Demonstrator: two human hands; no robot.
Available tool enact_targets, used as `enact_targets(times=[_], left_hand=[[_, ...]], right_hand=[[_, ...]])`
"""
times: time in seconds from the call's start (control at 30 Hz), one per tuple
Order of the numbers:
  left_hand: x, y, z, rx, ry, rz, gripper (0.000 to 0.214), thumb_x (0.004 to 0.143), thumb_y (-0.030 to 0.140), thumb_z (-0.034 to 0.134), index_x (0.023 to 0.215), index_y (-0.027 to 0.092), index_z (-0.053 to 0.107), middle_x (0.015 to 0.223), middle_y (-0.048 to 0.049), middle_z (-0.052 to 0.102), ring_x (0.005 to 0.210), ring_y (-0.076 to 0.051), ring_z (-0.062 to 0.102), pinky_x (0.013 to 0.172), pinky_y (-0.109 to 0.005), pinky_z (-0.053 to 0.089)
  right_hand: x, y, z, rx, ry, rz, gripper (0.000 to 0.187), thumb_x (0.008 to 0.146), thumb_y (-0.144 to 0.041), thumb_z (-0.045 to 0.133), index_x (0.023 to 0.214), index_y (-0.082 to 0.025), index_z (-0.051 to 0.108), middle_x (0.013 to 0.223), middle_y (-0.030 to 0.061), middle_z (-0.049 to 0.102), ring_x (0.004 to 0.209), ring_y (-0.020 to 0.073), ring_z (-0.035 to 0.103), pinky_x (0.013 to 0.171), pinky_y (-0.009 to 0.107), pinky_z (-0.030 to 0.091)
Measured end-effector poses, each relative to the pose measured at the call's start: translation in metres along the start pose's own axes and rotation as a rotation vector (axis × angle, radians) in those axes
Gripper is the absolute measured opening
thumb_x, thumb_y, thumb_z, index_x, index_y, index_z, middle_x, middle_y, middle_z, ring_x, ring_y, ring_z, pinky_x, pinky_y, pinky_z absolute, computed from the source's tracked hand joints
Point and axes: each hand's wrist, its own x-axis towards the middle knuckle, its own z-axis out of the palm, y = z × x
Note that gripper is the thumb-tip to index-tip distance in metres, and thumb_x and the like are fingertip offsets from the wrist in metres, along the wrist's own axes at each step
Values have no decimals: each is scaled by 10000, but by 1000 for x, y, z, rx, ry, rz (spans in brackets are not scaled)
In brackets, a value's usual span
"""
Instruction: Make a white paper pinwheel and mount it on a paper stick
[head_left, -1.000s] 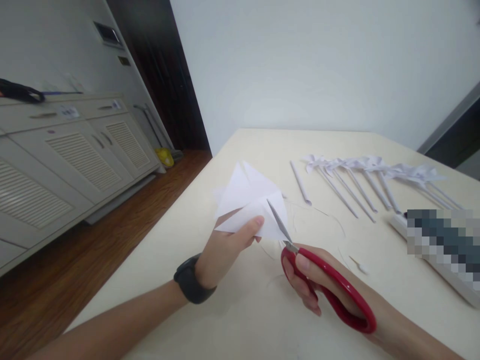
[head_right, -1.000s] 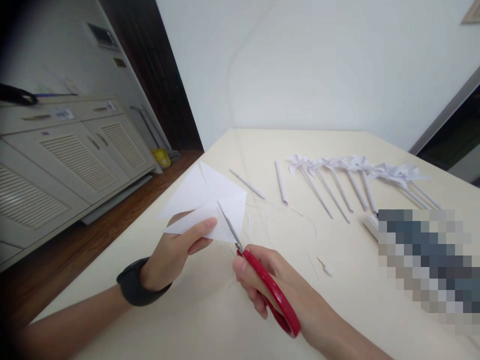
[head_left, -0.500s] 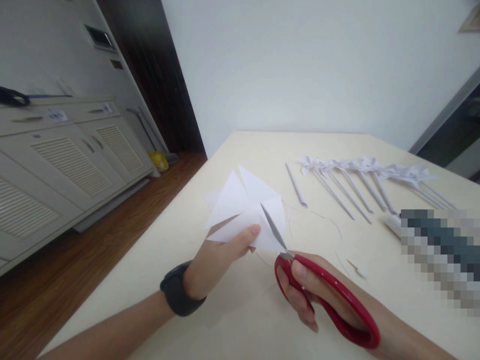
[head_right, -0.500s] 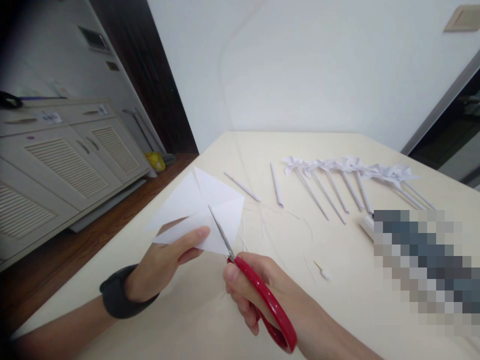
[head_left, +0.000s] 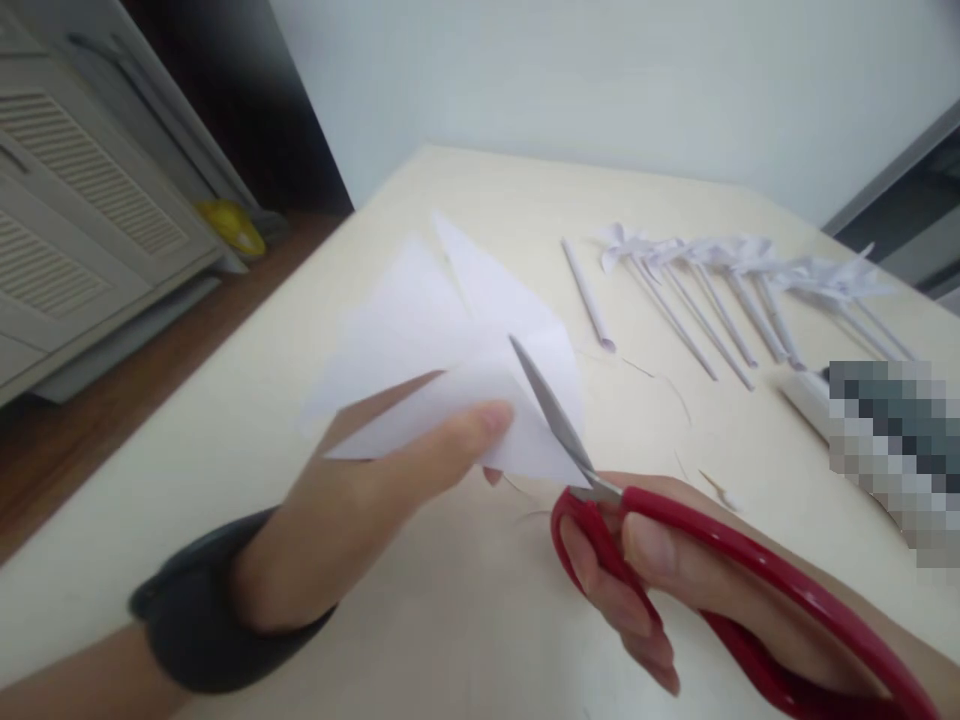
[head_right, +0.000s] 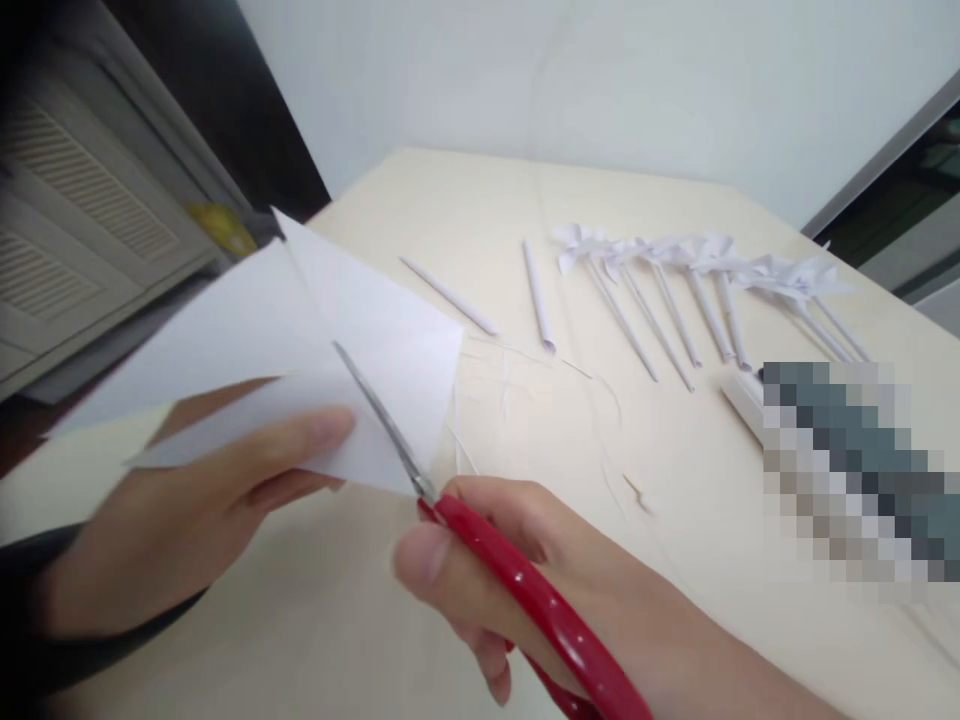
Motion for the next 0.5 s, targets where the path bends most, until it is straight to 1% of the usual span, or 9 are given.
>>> enact_targets(times=[0.1, 0.13, 0.17, 0.2, 0.23, 0.3, 0.33, 0.4, 0.5], left_hand=[[-2, 0, -3, -121, -52, -17, 182, 738, 324, 608, 632, 175, 621, 737, -5, 651, 689, -158, 609, 642, -234, 495], [-3, 2, -3, -134, -80, -27, 175, 744, 327, 601, 654, 179, 621, 735, -1, 646, 682, -153, 603, 630, -228, 488], [-4, 5, -3, -141, -99, -27, 158, 748, 330, 595, 690, 186, 625, 731, 3, 644, 662, -149, 595, 590, -221, 474], [-5, 8, -3, -136, -108, -6, 153, 746, 327, 595, 702, 184, 623, 716, 1, 637, 637, -146, 580, 545, -217, 454], [-6, 11, -4, -139, -106, 17, 155, 746, 323, 593, 693, 178, 615, 694, -2, 626, 612, -145, 561, 503, -218, 429], [-8, 16, -5, -149, -154, 49, 176, 766, 310, 570, 657, 173, 590, 642, -1, 596, 570, -135, 523, 465, -220, 384], [-9, 18, -5, -159, -169, 76, 192, 769, 306, 566, 630, 173, 574, 600, 6, 567, 538, -126, 499, 446, -220, 362], [-10, 20, -5, -154, -179, 111, 232, 780, 308, 555, 592, 172, 549, 546, 16, 512, 503, -114, 458, 438, -221, 338], [-12, 24, -5, -135, -166, 126, 225, 793, 300, 541, 614, 165, 551, 554, 20, 507, 505, -101, 446, 465, -214, 352]], right_hand=[[-3, 0, 2, -16, -3, -56, 439, 849, -552, 334, 678, -170, 465, 587, -20, 407, 543, 109, 420, 575, 261, 388], [-5, 1, 3, -61, 6, -71, 425, 874, -509, 322, 666, -167, 465, 597, -12, 423, 566, 112, 434, 612, 265, 390], [-5, 2, 4, -76, 61, -103, 416, 892, -478, 307, 669, -166, 470, 621, -2, 445, 608, 120, 451, 658, 269, 392], [-6, 4, 5, -95, 59, -130, 426, 902, -463, 289, 664, -163, 476, 636, 8, 462, 632, 124, 462, 687, 271, 388], [-5, 7, 7, -94, 73, -160, 440, 908, -458, 271, 655, -162, 477, 632, 10, 469, 626, 123, 467, 680, 266, 388], [-2, 14, 9, -43, 33, -224, 489, 884, -516, 273, 597, -167, 460, 553, -6, 433, 515, 107, 427, 533, 238, 370], [-1, 17, 11, -15, 71, -228, 478, 873, -529, 294, 613, -168, 469, 575, 3, 450, 556, 119, 452, 565, 246, 387], [1, 23, 13, 41, 88, -254, 479, 824, -579, 361, 614, -170, 493, 580, 9, 474, 545, 125, 470, 611, 268, 423], [-2, 25, 16, 145, 137, -265, 459, 763, -618, 438, 646, -182, 522, 627, 29, 524, 617, 155, 538, 716, 294, 456]])
